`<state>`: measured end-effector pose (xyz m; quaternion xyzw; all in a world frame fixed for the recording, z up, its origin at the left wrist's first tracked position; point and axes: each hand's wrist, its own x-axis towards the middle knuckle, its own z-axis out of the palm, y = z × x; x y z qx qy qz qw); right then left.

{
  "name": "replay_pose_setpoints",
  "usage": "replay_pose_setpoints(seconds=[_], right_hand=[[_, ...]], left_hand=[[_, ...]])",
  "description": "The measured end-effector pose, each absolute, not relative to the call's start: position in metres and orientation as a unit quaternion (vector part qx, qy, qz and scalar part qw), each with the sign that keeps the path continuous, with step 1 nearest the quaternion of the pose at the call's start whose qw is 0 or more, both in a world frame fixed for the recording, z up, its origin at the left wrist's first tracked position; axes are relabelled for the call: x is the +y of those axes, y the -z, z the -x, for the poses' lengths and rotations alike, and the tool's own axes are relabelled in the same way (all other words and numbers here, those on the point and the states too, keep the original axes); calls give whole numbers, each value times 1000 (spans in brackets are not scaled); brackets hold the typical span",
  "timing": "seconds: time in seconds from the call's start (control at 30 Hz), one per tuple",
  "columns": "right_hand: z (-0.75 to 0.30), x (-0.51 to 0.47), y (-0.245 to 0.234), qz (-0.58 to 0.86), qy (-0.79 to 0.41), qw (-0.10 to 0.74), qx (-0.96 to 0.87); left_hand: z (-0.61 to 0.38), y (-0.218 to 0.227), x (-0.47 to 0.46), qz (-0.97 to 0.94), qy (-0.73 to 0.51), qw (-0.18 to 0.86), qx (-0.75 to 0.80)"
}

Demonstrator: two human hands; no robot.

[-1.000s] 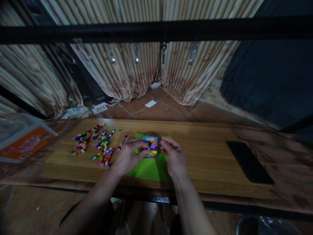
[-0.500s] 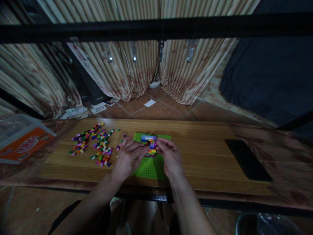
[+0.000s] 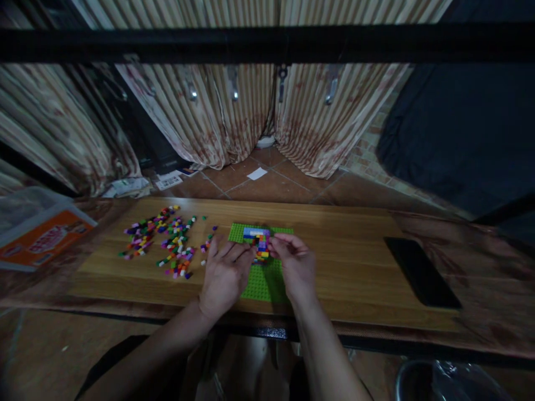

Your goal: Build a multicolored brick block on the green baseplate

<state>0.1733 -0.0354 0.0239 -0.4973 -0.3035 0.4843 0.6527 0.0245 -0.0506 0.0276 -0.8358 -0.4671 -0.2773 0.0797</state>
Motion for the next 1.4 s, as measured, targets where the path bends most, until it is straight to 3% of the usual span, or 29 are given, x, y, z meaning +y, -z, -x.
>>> replay_pose_setpoints(seconds=[0.17, 0.4, 0.53, 0.73, 1.23, 1.4], right_hand=[[-180, -42, -23, 526, -387, 633, -415], [-181, -50, -25, 520, -283, 544, -595], [-178, -48, -22, 524, -261, 513, -627], [-175, -50, -20, 547, -235, 497, -631], [-168, -40, -14, 558, -431, 561, -434], [-164, -39, -9, 545, -429, 579, -428]], left_hand=[[-29, -20, -58, 832, 273, 71, -477], [-18, -18, -51, 823, 328, -50, -461], [-14, -18, -48, 776, 381, -125, -487], [-13, -19, -45, 758, 404, -155, -489], [-17, -19, -45, 759, 395, -183, -484], [-16, -20, -44, 753, 414, -181, -479]])
